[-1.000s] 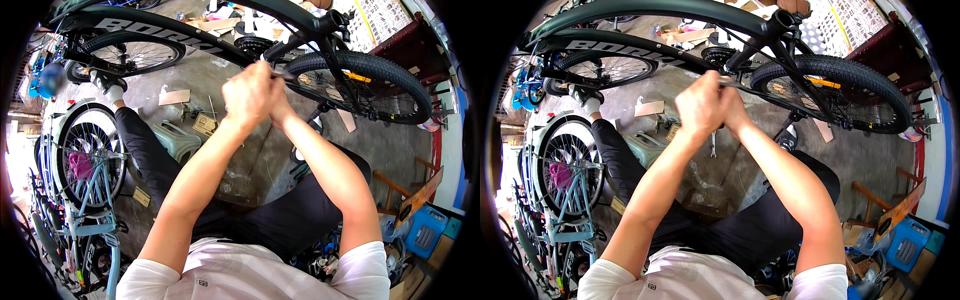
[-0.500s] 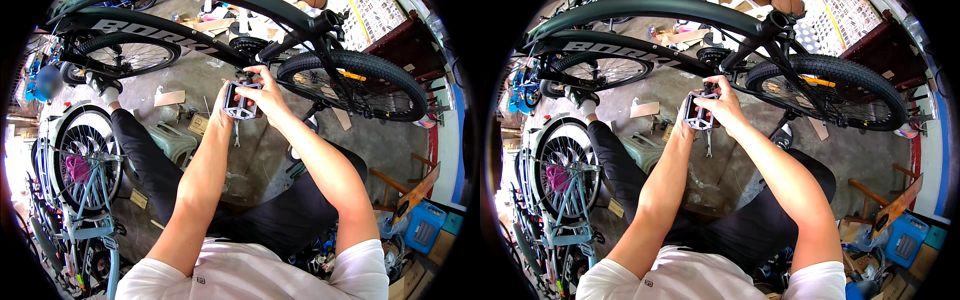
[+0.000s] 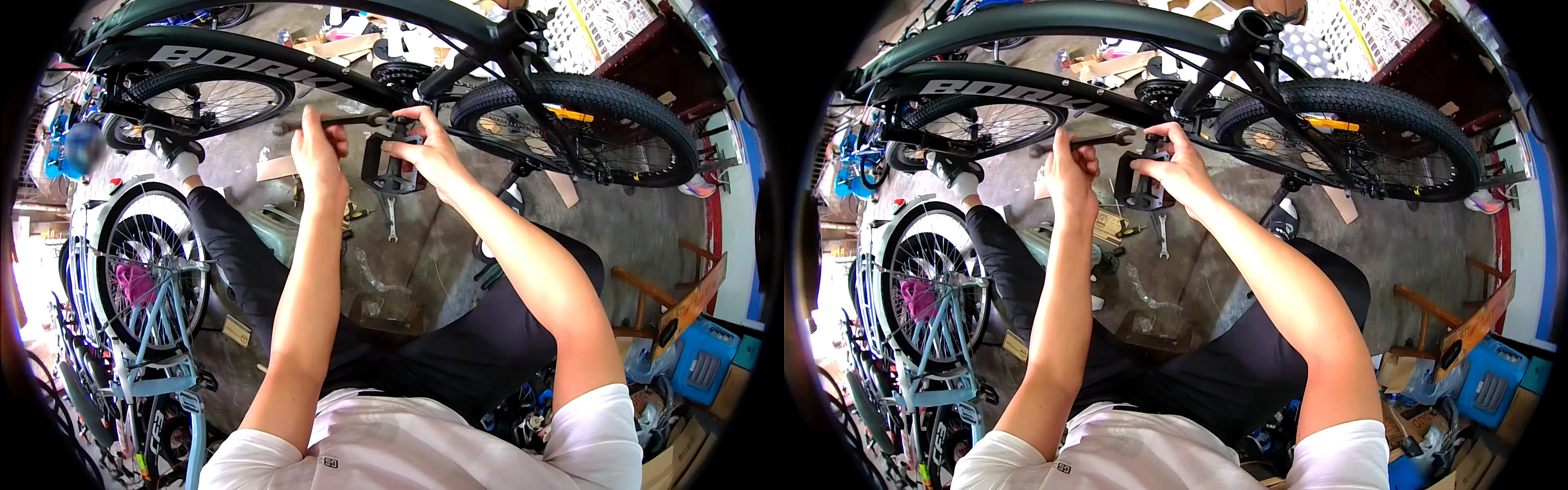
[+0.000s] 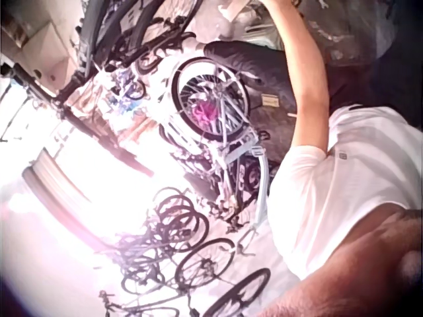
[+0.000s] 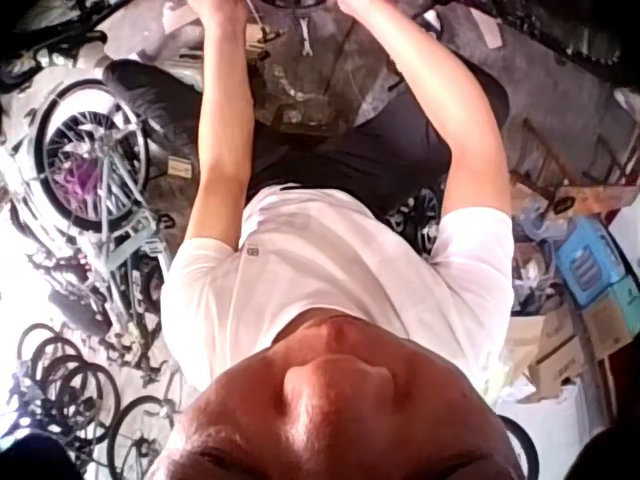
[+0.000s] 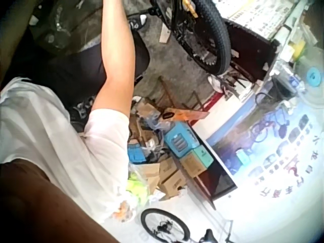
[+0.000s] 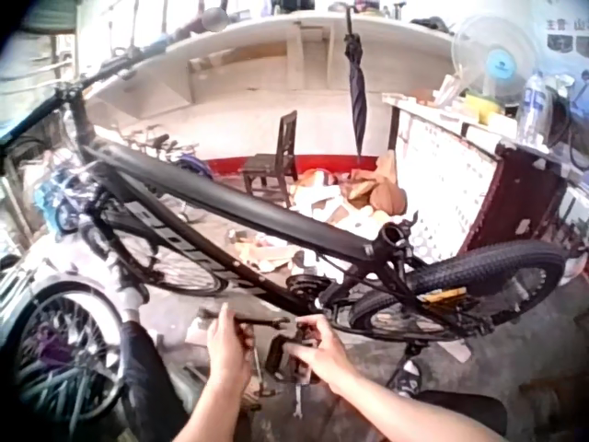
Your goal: The person unwraps bicycle pedals from plastic packaging, then attaches a pedal to the bicycle crank arm and tightens it using a wrench.
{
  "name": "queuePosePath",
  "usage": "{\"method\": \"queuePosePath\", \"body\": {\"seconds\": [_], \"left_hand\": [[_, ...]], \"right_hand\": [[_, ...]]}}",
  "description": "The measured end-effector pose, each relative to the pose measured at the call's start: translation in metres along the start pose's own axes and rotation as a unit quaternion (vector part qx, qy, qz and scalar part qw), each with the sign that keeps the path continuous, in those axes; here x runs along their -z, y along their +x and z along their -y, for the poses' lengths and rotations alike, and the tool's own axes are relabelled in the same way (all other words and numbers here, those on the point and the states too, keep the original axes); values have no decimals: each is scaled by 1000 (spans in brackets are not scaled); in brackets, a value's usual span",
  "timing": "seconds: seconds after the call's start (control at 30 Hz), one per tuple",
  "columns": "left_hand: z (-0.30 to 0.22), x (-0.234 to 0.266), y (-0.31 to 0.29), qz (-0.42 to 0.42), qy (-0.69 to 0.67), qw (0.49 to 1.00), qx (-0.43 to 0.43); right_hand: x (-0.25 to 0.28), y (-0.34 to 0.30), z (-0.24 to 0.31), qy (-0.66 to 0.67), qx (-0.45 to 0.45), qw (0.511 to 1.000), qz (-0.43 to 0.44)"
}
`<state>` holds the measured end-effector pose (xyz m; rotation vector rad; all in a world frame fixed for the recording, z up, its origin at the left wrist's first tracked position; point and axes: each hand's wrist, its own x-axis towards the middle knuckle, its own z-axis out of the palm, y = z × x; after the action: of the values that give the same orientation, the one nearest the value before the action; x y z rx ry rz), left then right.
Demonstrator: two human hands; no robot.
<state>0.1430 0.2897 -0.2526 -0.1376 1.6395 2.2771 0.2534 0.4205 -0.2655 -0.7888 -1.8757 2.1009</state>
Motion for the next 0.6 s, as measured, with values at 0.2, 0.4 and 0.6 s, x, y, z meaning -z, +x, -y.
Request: {"method": "queuePosePath", "body": {"seconds": [0.2, 0.4, 0.6], "left_hand": [[-3, -18, -17, 28, 443, 847, -292], [-2, -27, -33, 59, 453, 810, -368], [2, -49, -45, 79, 504, 745, -430]], "right_hand": [[-2, 2, -2, 2, -3, 1000, 3], [-1, 4, -8, 26, 10, 1000, 10], [2, 14, -26, 48, 41, 998, 12]]}}
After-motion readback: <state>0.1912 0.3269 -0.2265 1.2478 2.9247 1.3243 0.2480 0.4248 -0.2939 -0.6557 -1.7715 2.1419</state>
